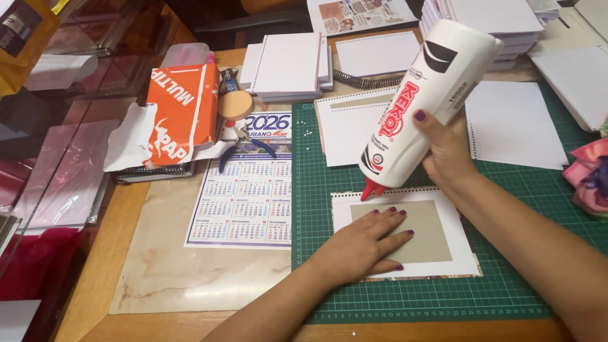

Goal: Assembling a notebook by applying glue to the cover and pressing it onto the pages

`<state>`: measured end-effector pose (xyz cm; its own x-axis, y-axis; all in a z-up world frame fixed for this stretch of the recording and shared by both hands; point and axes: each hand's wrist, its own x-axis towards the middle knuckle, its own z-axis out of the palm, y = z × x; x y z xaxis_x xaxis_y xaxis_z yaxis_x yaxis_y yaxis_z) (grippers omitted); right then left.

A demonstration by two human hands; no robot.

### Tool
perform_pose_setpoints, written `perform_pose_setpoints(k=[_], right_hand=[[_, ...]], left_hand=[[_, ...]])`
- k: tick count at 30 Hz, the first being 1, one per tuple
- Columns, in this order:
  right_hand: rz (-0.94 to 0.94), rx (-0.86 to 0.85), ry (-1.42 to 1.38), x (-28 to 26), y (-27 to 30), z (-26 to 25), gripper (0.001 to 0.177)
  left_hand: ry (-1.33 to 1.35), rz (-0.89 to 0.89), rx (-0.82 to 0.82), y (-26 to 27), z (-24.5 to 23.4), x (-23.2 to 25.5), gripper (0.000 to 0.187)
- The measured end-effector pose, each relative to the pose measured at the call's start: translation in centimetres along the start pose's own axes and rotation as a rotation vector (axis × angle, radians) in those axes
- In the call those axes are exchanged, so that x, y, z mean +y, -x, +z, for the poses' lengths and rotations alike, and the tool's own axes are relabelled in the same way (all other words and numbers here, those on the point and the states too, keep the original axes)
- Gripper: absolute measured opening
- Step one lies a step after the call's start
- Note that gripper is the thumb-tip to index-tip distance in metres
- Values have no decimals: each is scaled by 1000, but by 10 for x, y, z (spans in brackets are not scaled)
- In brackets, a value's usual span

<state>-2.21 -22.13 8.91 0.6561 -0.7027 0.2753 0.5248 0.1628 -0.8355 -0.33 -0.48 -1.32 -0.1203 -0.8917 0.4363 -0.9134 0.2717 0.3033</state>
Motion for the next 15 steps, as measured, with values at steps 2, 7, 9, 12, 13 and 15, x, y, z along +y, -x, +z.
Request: perform_pose_setpoints(k=[2,7,9,12,13,15], right_hand=[[4,20,26,-6,1,-4,68],[-21,25,25,-14,-3,-24,69],[-8,44,39,-18,-2,-32,71],[-22,71,61,-22,-5,-45,71],[-41,66,54,-23,-6,-50,69],[-62,65,47,-27,-7,-59,67]], left_hand=[[1,-20,-26,0,0,0,61],[11,-14,-28,-1,-4,1,60],[15,-15,-33,-1,-4,2,60],[14,-13,-35,-1,-6,2,60],[18,-15,-37,-1,-7,2,59],[23,-12,-41,-2,-8,2,59]])
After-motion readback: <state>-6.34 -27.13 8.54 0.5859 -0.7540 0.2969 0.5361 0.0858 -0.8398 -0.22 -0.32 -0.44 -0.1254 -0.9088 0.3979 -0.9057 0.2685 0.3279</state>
